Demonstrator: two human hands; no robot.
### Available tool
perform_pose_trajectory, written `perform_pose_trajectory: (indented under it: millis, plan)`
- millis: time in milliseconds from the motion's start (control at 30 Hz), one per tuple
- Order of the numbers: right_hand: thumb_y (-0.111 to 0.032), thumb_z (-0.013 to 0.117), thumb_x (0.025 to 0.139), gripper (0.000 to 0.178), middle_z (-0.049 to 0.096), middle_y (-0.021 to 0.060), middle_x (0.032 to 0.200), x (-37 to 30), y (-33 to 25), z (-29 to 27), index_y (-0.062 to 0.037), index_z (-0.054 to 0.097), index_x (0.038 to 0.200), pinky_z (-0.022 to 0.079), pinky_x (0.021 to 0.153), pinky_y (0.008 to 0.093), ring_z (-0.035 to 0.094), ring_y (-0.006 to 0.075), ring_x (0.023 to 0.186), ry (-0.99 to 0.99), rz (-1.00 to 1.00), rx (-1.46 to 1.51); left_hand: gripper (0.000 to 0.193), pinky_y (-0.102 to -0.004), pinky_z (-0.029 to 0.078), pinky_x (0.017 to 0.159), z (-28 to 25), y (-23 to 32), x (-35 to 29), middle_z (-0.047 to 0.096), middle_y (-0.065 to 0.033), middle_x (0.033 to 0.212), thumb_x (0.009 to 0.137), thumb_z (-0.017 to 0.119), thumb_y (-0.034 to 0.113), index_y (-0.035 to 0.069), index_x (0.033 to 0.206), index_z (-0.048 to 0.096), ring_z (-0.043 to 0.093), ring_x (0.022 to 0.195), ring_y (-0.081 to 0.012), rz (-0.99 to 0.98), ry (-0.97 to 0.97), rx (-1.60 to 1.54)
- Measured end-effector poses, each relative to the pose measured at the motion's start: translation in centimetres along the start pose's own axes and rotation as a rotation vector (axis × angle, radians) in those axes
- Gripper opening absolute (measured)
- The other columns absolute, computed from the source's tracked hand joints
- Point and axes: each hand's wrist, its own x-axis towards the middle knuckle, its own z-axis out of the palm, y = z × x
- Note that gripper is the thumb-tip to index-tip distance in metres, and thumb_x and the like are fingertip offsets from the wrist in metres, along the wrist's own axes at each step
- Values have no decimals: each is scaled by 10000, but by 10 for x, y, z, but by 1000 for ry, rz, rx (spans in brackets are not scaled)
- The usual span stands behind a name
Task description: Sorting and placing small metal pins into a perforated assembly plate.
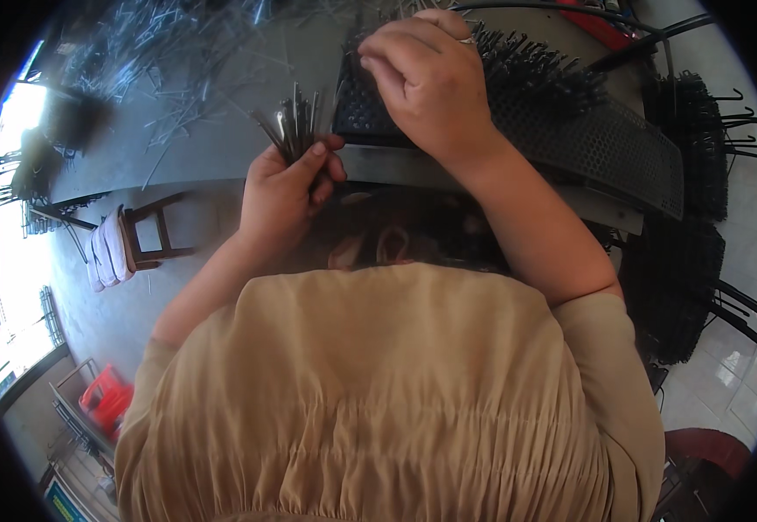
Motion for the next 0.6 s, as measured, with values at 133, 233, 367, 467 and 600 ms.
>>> perform_pose_trajectory:
  millis: [133,233,367,467,600]
  plan:
    - [-38,743,707,178,672,38,978,3,-10,-6,-80,706,876,450,830,322,602,253,905,-57,-78,-101,145,-193,364,465,1,-1,1,609,-23,729,973,508,123,19,1023,595,468,517,-55,6,-40,-21]
    - [-35,719,769,213,672,57,986,-11,-11,-5,-55,685,978,471,801,281,623,195,906,-98,-59,-126,159,-187,367,471,0,-2,1,606,-14,728,978,506,136,25,1043,598,467,524,-49,29,-48,-19]
    - [-30,680,838,247,668,76,957,-18,-28,-11,-2,613,1075,479,760,221,623,116,845,-236,719,695,181,-180,370,490,6,0,-3,597,-3,734,985,503,161,40,1077,602,468,562,-36,62,-63,12]
    - [18,664,846,243,671,84,853,-13,-14,-9,23,537,1053,502,772,224,629,95,826,-113,806,902,173,-184,375,517,0,-2,1,588,-2,740,990,489,162,45,1075,583,469,592,-38,45,-127,47]
    - [47,679,828,257,674,90,859,-7,1,0,-8,503,1007,522,702,189,649,102,782,194,260,463,148,-197,379,536,5,-4,1,581,-3,741,994,468,147,38,1044,554,464,601,-48,10,12,143]
